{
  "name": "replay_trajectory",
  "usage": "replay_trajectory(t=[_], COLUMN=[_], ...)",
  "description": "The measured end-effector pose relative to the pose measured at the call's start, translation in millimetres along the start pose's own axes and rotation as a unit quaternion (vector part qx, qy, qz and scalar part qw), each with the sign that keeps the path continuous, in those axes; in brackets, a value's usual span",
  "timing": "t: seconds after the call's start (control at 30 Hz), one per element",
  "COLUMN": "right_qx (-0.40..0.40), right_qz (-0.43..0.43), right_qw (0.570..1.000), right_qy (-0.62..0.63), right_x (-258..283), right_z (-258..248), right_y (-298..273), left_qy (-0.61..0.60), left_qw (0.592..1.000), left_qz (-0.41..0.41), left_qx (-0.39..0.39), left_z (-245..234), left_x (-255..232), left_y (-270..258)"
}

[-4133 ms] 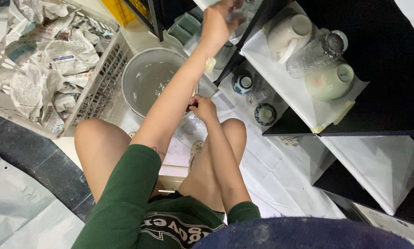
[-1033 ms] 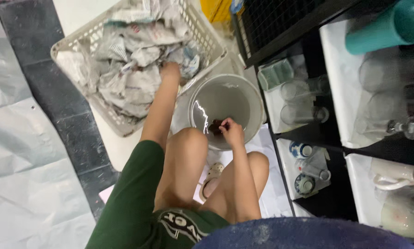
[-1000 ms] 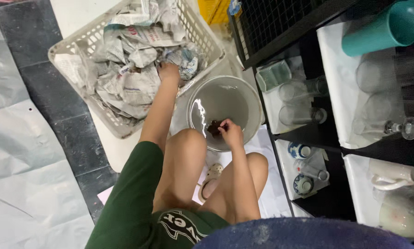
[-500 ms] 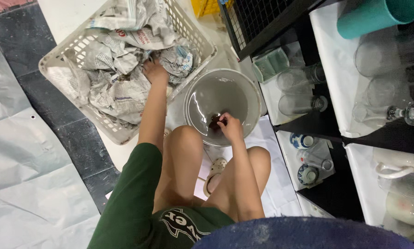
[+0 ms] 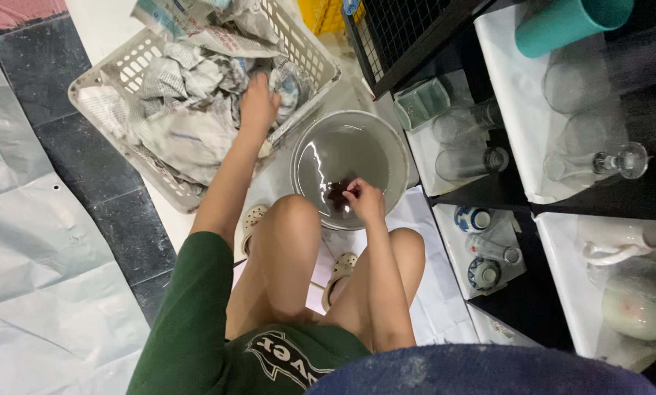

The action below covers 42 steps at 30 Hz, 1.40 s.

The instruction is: The person sits on the floor and washes various ceramic items using a cloth and a bucket of water. They unwrap each item from newspaper, scrub it, rinse it in the bucket, and place it on a nearby shelf.

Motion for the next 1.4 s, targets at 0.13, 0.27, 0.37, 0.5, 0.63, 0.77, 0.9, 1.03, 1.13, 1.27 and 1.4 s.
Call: replay_trajectory(t=[0.13, 0.27, 0.37, 0.5, 0.63, 0.77, 0.9, 1.03, 1.13, 1.27, 1.4], right_qx=[-0.033, -0.052, -0.097, -0.183, -0.160, -0.089, -0.164, -0.096, -0.084, -0.116, -0.160], right_qz=[-0.019, -0.050, -0.023, 0.030, 0.127, 0.088, -0.029, -0.037, -0.029, -0.037, -0.070], right_qw=[0.986, 0.932, 0.909, 0.861, 0.790, 0.794, 0.882, 0.919, 0.943, 0.946, 0.946], right_qy=[0.162, 0.354, 0.404, 0.474, 0.578, 0.594, 0.441, 0.382, 0.322, 0.299, 0.272], right_x=[-40.5, -75.7, -90.7, -102.7, -120.3, -114.8, -89.9, -71.7, -45.6, -34.2, -30.4], right_z=[9.3, 11.2, 3.8, -11.2, -8.4, -8.0, -18.2, -21.6, -41.9, -65.1, -74.5], right_y=[7.7, 17.1, 20.7, 14.0, 4.1, -9.7, -26.0, -48.6, -64.7, -78.0, -81.1], left_qy=[-0.074, -0.150, -0.362, -0.382, -0.383, -0.459, -0.389, -0.387, -0.389, -0.350, -0.342], left_qw=[0.995, 0.961, 0.887, 0.881, 0.887, 0.881, 0.917, 0.919, 0.921, 0.933, 0.924], left_qz=[0.015, 0.064, -0.147, -0.143, -0.044, -0.036, -0.005, -0.022, 0.023, 0.000, 0.169], left_qx=[-0.063, -0.225, -0.247, -0.239, -0.253, -0.108, -0.085, -0.070, -0.026, 0.082, 0.022], left_z=[-67.8, -97.1, -77.5, -93.2, -106.6, -50.5, 1.3, 20.0, 24.0, 13.3, -40.3], left_x=[-13.8, 7.0, 48.3, 9.6, -93.9, -170.2, -190.1, -176.4, -190.6, -211.6, -241.3], left_y=[6.8, 13.4, 14.3, -15.7, -89.6, -144.3, -200.8, -223.0, -218.6, -223.8, -227.1])
Point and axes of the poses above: each hand's wrist, its own y-axis towards the middle knuckle, its own z-axis out of the palm, x = y × z, the point moved 6 cm from there along y, towards the middle knuckle, and after that the axes turned 4 degrees about z, right-handed, at the moved point
